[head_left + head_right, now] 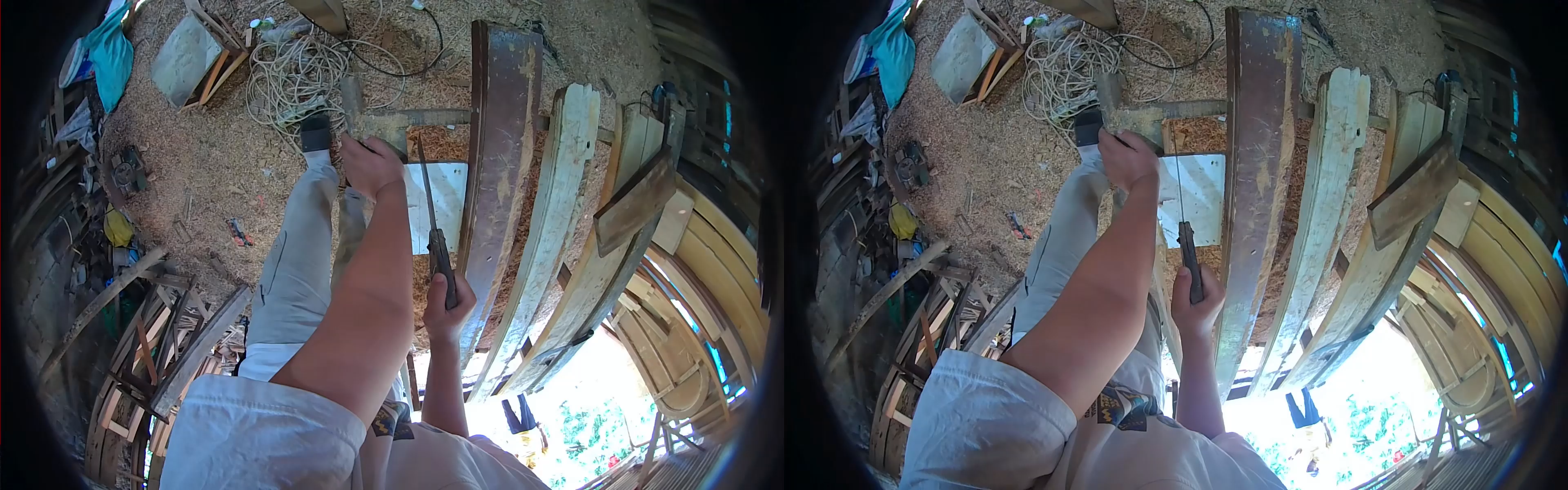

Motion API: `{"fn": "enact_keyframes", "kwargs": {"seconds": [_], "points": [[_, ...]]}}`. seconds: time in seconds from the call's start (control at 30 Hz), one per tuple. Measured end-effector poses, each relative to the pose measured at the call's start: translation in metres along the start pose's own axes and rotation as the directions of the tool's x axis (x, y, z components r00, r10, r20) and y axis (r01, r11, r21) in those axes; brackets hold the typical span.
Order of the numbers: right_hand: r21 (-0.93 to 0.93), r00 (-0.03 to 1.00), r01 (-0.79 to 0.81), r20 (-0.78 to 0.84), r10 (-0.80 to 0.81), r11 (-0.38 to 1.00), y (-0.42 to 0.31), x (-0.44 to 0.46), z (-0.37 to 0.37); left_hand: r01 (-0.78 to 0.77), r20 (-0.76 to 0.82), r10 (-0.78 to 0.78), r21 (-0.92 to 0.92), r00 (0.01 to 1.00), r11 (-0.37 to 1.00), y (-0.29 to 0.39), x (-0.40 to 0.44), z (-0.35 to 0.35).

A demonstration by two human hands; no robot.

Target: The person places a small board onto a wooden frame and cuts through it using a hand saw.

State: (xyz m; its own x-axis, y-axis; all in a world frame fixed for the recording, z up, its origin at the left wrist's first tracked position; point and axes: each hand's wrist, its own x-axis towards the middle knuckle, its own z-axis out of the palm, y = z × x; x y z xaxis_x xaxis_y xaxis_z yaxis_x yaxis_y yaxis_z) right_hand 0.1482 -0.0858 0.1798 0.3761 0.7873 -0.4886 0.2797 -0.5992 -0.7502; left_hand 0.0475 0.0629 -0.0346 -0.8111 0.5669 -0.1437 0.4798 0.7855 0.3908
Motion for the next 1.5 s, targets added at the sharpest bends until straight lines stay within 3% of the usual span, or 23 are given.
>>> {"fn": "enact_keyframes", "kwargs": {"seconds": [0.67, 0.87, 1.17, 1.3, 1.5], "points": [[-0.032, 1.0, 0.019, -0.016, -0.02, 0.999, -0.003, -0.001, 0.0, 0.039, 0.056, -0.041, 0.027, 0.998, 0.999, 0.0, -0.001, 0.001], [0.061, 0.999, -0.008, -0.034, 0.011, 0.998, -0.007, 0.0, 0.005, 0.024, 0.036, -0.025, 0.025, 0.999, 0.999, -0.001, 0.004, 0.003], [0.053, 0.997, -0.05, -0.057, 0.053, 0.997, -0.007, 0.0, 0.003, 0.007, -0.004, -0.006, 0.016, 1.0, 1.0, -0.003, -0.002, 0.002], [-0.023, 0.998, 0.05, -0.033, -0.051, 0.998, -0.009, 0.001, 0.005, 0.021, 0.017, -0.021, -0.003, 1.0, 1.0, 0.006, -0.001, -0.002], [-0.044, 0.999, -0.005, -0.031, 0.004, 0.999, -0.013, -0.003, 0.003, 0.027, 0.036, -0.027, 0.007, 0.999, 1.0, -0.001, -0.001, 0.0]]}}
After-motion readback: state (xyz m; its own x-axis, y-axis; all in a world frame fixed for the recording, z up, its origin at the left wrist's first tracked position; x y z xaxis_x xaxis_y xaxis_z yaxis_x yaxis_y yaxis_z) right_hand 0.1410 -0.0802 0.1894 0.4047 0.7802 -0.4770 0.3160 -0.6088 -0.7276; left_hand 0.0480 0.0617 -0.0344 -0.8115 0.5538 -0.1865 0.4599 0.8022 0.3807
